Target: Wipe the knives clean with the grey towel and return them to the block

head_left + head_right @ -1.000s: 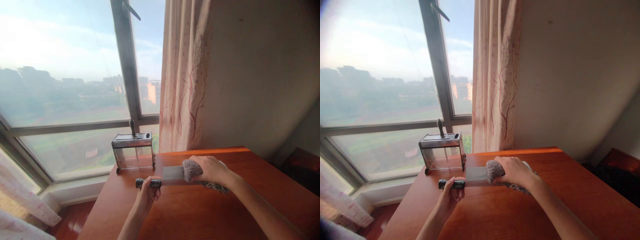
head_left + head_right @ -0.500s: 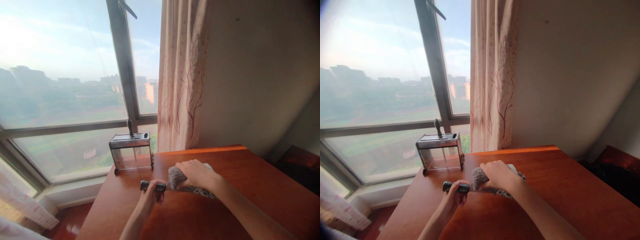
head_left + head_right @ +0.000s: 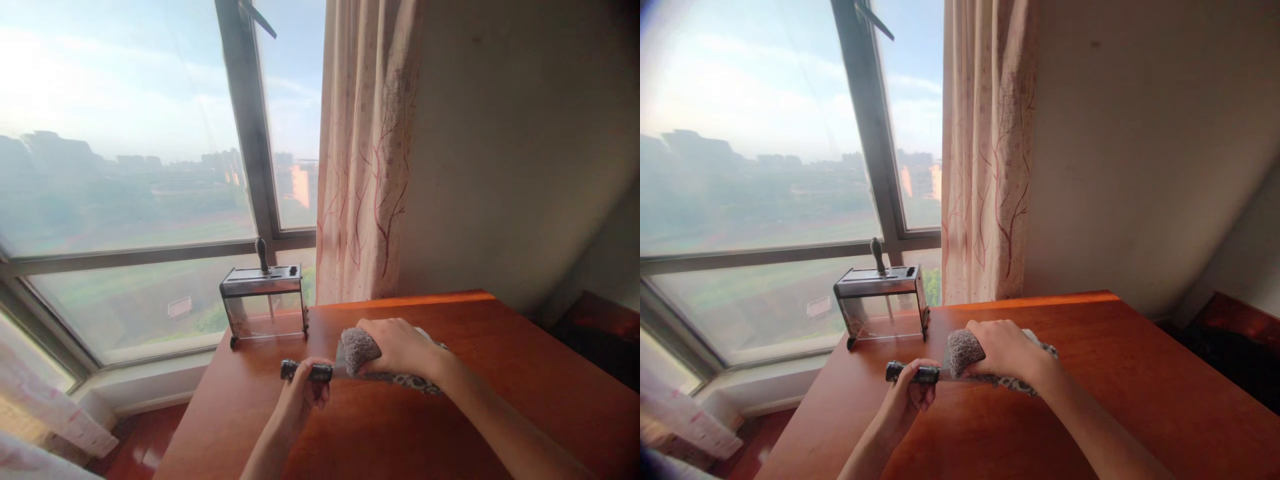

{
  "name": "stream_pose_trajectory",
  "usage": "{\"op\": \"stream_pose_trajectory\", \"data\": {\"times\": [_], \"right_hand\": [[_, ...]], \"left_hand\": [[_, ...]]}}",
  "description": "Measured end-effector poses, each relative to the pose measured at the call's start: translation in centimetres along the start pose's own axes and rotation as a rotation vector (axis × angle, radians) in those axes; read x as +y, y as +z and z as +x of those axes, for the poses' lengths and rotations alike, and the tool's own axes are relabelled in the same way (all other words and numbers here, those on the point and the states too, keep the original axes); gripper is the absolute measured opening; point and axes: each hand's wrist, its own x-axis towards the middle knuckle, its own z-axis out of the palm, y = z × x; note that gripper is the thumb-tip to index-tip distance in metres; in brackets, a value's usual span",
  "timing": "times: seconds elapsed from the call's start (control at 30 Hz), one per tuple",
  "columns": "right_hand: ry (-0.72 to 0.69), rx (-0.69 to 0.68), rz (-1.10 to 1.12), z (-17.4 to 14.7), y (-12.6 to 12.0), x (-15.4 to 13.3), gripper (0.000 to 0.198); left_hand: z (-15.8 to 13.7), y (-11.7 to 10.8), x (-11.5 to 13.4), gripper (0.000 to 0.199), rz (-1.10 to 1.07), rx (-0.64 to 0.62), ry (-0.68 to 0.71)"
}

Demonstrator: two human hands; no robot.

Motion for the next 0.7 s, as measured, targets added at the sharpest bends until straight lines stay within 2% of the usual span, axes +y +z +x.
{"op": "stream_pose_trajectory", "data": {"times": [0.2,0.37,0.5,0.7], "right_hand": [[0.074,-0.008,0.035,-1.2,0.2,2.3,0.057],[0.064,-0.023,0.008,-1.2,0.5,2.7,0.052],[0.023,-0.027,-0.055,-0.5,0.5,1.5,0.048],[-0.069,-0.003,-0.078,0.9,0.3,-1.7,0.048]], "left_hand": [[0.2,-0.6,0.4,0.04,0.004,0.0,0.008],[0.4,-0.8,0.5,0.04,0.023,0.011,-0.001],[0.3,-0.6,0.3,0.041,0.058,0.019,0.0],[-0.1,0.4,-0.1,0.043,0.097,0.03,-0.009]]}}
